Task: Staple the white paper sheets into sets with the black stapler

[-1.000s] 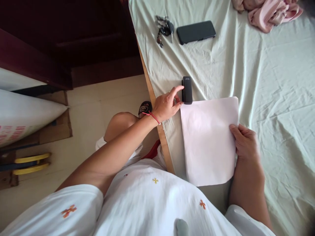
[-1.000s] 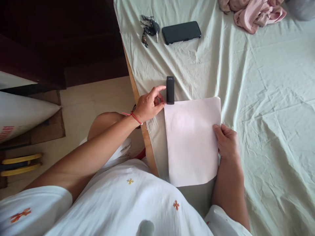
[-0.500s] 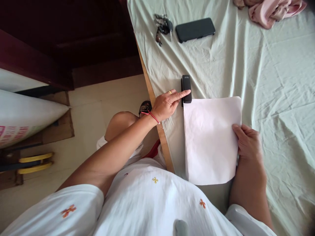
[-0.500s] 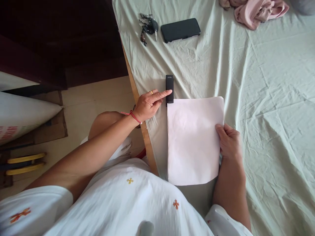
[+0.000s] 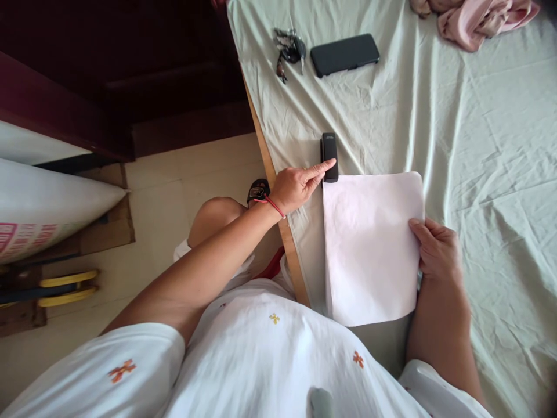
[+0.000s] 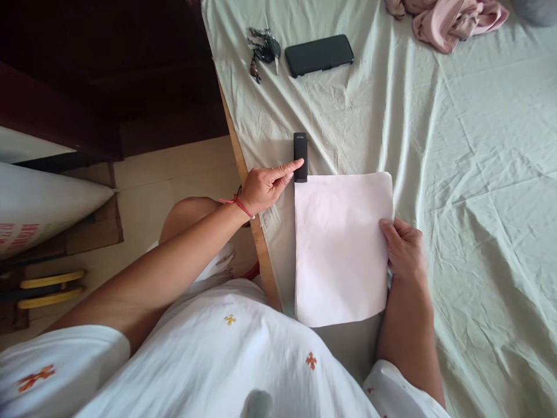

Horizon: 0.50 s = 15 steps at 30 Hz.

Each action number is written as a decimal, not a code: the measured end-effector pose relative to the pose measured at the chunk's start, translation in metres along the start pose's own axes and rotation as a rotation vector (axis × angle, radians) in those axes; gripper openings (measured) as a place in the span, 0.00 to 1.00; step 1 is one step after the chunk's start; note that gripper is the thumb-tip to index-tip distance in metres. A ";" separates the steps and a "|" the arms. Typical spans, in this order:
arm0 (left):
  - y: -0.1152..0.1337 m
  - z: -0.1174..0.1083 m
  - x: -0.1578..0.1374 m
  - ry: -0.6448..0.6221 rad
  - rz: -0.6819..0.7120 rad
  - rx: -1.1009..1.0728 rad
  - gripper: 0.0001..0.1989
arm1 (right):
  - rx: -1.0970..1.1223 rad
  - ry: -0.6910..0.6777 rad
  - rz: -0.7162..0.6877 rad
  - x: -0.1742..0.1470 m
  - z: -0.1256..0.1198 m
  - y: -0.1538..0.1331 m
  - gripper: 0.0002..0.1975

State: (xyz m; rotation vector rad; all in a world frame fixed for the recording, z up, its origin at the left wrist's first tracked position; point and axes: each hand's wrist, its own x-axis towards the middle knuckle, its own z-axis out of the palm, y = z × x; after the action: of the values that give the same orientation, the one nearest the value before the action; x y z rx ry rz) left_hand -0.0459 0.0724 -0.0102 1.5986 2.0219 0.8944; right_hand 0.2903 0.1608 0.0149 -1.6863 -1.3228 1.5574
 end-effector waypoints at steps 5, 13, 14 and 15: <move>-0.002 0.000 -0.001 -0.008 0.037 -0.020 0.23 | 0.004 0.007 0.002 0.001 0.000 0.000 0.18; 0.002 0.003 -0.002 0.014 -0.048 -0.029 0.22 | 0.016 0.003 0.007 0.001 0.001 0.000 0.16; 0.003 0.002 -0.002 0.018 -0.055 -0.029 0.21 | 0.019 0.001 0.009 0.001 0.001 0.000 0.16; 0.004 0.002 -0.002 0.019 -0.059 -0.021 0.21 | 0.021 -0.001 0.011 0.001 0.000 0.001 0.16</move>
State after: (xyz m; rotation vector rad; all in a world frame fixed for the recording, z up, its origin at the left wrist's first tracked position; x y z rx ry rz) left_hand -0.0416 0.0713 -0.0087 1.5166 2.0546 0.9090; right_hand 0.2900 0.1616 0.0137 -1.6835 -1.2957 1.5734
